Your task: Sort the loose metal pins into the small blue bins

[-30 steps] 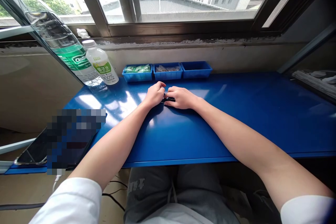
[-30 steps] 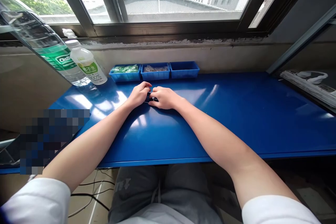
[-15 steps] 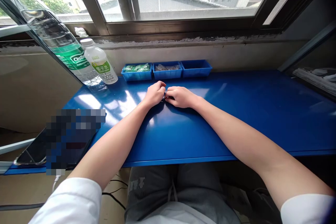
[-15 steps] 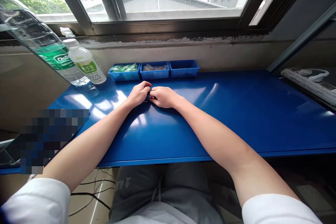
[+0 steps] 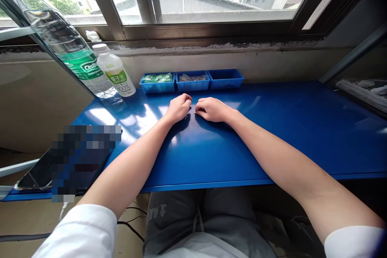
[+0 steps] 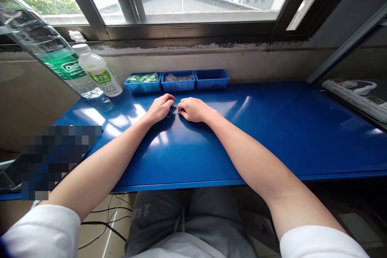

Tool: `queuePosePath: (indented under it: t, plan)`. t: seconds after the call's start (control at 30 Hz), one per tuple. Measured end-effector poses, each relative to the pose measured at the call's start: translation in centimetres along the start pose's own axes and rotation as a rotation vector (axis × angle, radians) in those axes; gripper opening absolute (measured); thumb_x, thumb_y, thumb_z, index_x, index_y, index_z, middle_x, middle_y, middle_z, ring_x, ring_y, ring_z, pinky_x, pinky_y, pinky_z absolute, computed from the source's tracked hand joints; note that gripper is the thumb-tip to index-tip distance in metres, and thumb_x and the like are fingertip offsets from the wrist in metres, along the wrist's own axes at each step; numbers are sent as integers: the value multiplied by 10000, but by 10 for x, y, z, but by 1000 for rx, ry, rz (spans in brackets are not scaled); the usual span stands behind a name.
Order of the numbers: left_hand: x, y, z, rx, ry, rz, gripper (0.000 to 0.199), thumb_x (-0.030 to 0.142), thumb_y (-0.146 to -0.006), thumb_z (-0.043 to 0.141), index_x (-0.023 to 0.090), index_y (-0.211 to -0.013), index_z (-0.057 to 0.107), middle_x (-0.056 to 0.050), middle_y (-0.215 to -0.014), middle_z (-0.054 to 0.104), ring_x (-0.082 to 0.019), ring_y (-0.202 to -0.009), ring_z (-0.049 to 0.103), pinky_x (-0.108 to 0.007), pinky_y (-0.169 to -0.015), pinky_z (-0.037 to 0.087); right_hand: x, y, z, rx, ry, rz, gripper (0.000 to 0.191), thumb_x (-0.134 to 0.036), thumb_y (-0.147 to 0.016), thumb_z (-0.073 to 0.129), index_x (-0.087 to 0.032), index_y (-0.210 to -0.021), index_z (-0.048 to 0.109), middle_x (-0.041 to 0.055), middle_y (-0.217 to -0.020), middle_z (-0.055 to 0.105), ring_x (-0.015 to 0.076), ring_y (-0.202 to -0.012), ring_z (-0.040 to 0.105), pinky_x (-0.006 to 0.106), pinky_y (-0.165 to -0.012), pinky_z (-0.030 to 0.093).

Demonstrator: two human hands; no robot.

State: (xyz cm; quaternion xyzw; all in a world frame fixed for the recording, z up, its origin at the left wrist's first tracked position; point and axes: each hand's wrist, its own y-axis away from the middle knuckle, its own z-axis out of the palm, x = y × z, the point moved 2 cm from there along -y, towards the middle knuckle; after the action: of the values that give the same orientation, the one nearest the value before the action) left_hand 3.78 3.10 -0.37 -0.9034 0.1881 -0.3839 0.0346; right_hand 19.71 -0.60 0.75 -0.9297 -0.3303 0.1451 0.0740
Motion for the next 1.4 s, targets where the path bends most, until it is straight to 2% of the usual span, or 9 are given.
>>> queuePosePath:
  t: [0.17, 0.33, 0.5, 0.6, 0.8, 0.93, 1.1, 1.23, 1.4]
  plan:
    - [0, 0, 1, 4, -19, 42, 281, 263, -832, 421, 199, -965, 660, -48, -950, 691, -212, -905, 604, -311, -805, 466, 0, -2, 2, -16, 72, 54, 142, -203, -881, 494, -176, -882, 633, 83, -937, 658, 188, -792, 589, 275, -626, 357]
    - [7, 5, -1, -20, -16, 206, 270, 316, -854, 465, 188, -876, 703, -46, -898, 676, -183, -839, 602, -278, -767, 452, 0, -1, 0, 23, 75, 182, 179, -250, -933, 423, -179, -1002, 572, 93, -893, 686, 204, -739, 606, 277, -589, 323]
    - [7, 5, -2, -1, 13, 270, 298, 366, -863, 495, 166, -858, 716, -49, -821, 668, -156, -741, 584, -256, -682, 431, 1, 0, 0, 102, 53, 181, 193, -273, -931, 424, -171, -986, 579, 99, -895, 696, 218, -766, 624, 275, -603, 343]
    - [5, 4, -1, -1, 18, 260, 270, 352, -850, 517, 165, -873, 709, -47, -825, 677, -156, -733, 582, -257, -673, 432, 3, -1, 0, 197, -50, 158, 160, -250, -900, 472, -165, -952, 597, 89, -889, 694, 201, -768, 622, 270, -633, 387]
    - [6, 5, 0, -39, 16, 258, 242, 349, -832, 542, 166, -865, 697, -47, -819, 683, -155, -716, 583, -261, -680, 443, 4, -3, -4, 445, -424, 173, 149, -288, -807, 595, -157, -870, 625, 46, -785, 682, 151, -665, 599, 265, -626, 468]
    - [8, 6, -2, -9, -3, 239, 260, 371, -824, 536, 161, -837, 689, -49, -811, 681, -163, -727, 586, -264, -669, 440, 2, -2, -4, 437, -530, 170, 189, -344, -765, 642, -159, -796, 668, 37, -742, 684, 147, -634, 592, 275, -611, 484]
    - [9, 7, -3, -40, 22, 276, 213, 226, -754, 499, 156, -846, 677, -32, -823, 675, -158, -739, 575, -260, -679, 436, 2, -3, -2, 379, -654, 111, 188, -300, -734, 673, -151, -839, 718, 56, -817, 702, 162, -714, 631, 284, -672, 508]
    - [12, 11, -6, -116, 68, 275, 240, 230, -733, 478, 153, -845, 676, -29, -846, 667, -173, -773, 575, -269, -694, 441, 1, -3, 0, 358, -555, 57, 151, -249, -751, 630, -165, -825, 732, 50, -804, 672, 145, -689, 611, 269, -643, 490]
    - [13, 12, -7, -169, 106, 258, 297, 372, -799, 500, 145, -859, 682, -26, -818, 666, -173, -769, 579, -259, -687, 435, 2, -3, 4, 366, -393, -7, 152, -198, -763, 580, -166, -809, 721, 29, -735, 634, 123, -641, 561, 248, -609, 448]
